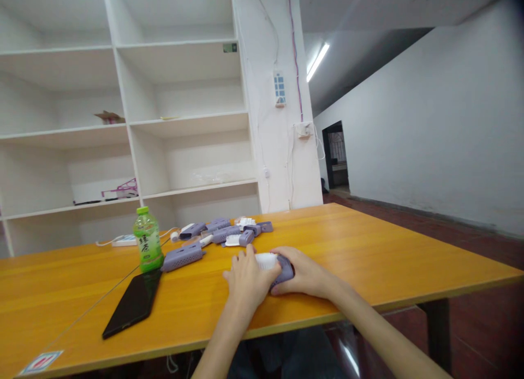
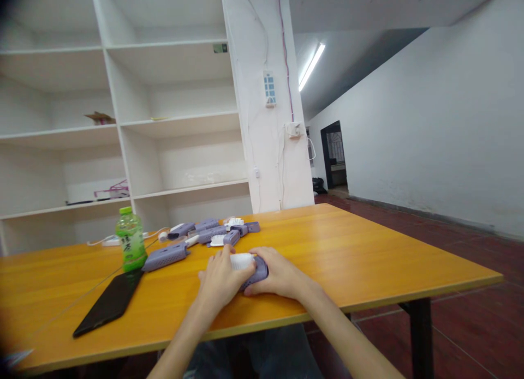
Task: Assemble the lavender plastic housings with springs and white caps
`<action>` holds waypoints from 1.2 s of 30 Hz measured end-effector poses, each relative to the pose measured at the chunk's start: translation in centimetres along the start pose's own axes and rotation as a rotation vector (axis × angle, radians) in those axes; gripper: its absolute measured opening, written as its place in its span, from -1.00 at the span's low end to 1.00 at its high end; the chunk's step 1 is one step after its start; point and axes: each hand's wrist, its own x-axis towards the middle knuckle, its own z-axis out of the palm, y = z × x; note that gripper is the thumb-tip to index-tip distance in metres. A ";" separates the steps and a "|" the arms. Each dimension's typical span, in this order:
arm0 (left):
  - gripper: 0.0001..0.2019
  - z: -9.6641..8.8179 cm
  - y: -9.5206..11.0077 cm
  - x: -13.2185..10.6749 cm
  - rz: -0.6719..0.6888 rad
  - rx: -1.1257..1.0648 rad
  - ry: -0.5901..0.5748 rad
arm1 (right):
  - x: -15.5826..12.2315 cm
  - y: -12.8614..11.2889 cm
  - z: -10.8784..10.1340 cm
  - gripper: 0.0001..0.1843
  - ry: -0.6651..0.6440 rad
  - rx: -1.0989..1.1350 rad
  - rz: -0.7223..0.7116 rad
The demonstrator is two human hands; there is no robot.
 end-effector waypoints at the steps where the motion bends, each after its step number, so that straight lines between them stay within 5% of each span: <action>1: -0.40 0.0 0.0 0.0 -0.002 -0.002 0.004 | 0.0 0.1 0.1 -0.05 0.000 -0.002 0.000; 8: -0.17 1.4 -0.1 0.3 -0.049 0.001 0.119 | 0.0 1.1 0.4 0.15 0.010 -0.029 0.033; 15: -0.23 2.3 -0.3 0.5 -0.056 0.009 0.215 | 0.0 0.7 0.3 0.14 0.003 -0.036 0.033; 29: -0.40 2.0 -0.5 -0.2 -0.008 -0.049 0.224 | 0.0 0.4 0.3 0.10 0.004 -0.091 0.016; 32: -0.29 2.6 -1.7 -0.2 0.045 -0.099 0.228 | 0.1 0.3 0.2 -0.10 0.007 -0.133 0.007; 36: -0.17 3.3 -5.4 0.7 0.288 -0.245 0.108 | 0.1 0.2 -0.1 -0.21 0.052 -0.237 0.052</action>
